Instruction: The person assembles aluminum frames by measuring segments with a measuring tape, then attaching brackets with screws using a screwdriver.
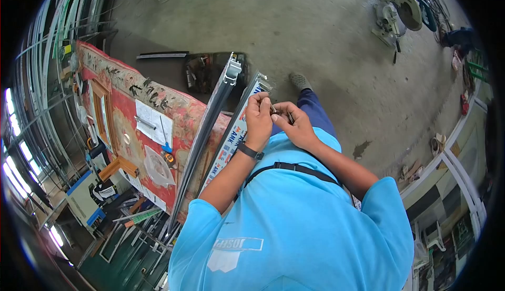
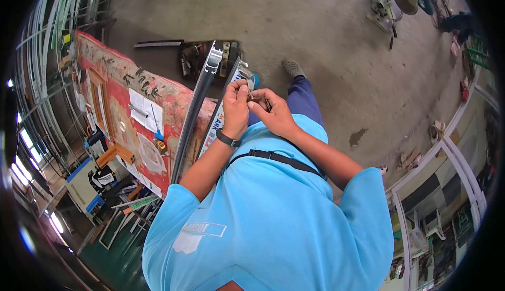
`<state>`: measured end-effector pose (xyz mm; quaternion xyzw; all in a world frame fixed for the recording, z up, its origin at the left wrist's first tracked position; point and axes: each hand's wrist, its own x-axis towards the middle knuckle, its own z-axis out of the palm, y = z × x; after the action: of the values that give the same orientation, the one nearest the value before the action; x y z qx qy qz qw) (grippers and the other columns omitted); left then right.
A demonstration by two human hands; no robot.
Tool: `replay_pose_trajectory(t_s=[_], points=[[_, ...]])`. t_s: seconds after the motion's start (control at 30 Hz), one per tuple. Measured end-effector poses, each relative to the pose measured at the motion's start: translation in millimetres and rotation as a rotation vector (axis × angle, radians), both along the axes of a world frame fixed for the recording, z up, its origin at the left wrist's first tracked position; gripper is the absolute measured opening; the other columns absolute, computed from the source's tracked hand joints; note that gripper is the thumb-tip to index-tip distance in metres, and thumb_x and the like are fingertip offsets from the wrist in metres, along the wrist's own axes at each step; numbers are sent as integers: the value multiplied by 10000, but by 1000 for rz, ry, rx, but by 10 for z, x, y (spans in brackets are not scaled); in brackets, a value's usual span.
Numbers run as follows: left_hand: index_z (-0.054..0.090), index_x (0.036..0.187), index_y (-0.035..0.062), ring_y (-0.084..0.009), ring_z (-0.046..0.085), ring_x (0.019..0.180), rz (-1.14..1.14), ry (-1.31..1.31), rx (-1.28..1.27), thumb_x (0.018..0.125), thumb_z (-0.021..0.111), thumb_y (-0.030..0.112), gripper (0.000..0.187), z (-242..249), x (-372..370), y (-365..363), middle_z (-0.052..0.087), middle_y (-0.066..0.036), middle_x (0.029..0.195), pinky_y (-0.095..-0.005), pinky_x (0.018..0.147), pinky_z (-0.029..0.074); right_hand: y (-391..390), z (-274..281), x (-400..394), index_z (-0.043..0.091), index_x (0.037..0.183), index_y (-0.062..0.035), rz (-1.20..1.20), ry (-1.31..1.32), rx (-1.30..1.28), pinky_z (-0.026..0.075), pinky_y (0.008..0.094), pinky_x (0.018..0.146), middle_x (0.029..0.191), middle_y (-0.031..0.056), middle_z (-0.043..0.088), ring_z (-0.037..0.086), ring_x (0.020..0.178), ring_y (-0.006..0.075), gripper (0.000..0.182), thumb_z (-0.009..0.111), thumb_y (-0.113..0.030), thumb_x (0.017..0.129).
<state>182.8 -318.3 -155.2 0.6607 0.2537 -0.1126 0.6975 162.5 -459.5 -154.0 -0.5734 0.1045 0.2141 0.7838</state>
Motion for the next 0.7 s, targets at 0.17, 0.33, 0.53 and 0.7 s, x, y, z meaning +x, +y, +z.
replay_pose_trajectory(t_s=[0.17,0.33,0.53,0.7], points=[[608,1143,0,-66,587,809,81,26,-129,1070,589,132,153,56,-43,-70,619,-7,920,-241,729,518,-1,-170,38,665,1138,2,-36,93,72,441,222,681,877,-22,655,530,765,33,197,697,-141,1007],[642,1086,16,-78,617,802,-194,-81,67,1019,659,80,94,70,-74,57,667,-22,937,-239,735,526,-190,-41,209,665,1061,19,55,30,-90,521,251,690,870,36,703,620,767,76,192,693,-168,1026],[654,1134,8,-156,659,872,-1,28,-111,936,751,75,231,67,-45,96,690,-45,963,-305,794,547,-166,-176,137,683,1035,-27,33,377,126,386,236,544,784,-36,594,475,664,19,238,711,-263,1017],[530,1354,24,-401,543,1196,-521,-444,1053,737,879,170,724,227,-21,473,581,-179,1302,-506,1013,447,-189,-489,290,686,1013,0,86,211,-216,405,268,611,795,-24,615,502,725,52,249,673,-248,1024]])
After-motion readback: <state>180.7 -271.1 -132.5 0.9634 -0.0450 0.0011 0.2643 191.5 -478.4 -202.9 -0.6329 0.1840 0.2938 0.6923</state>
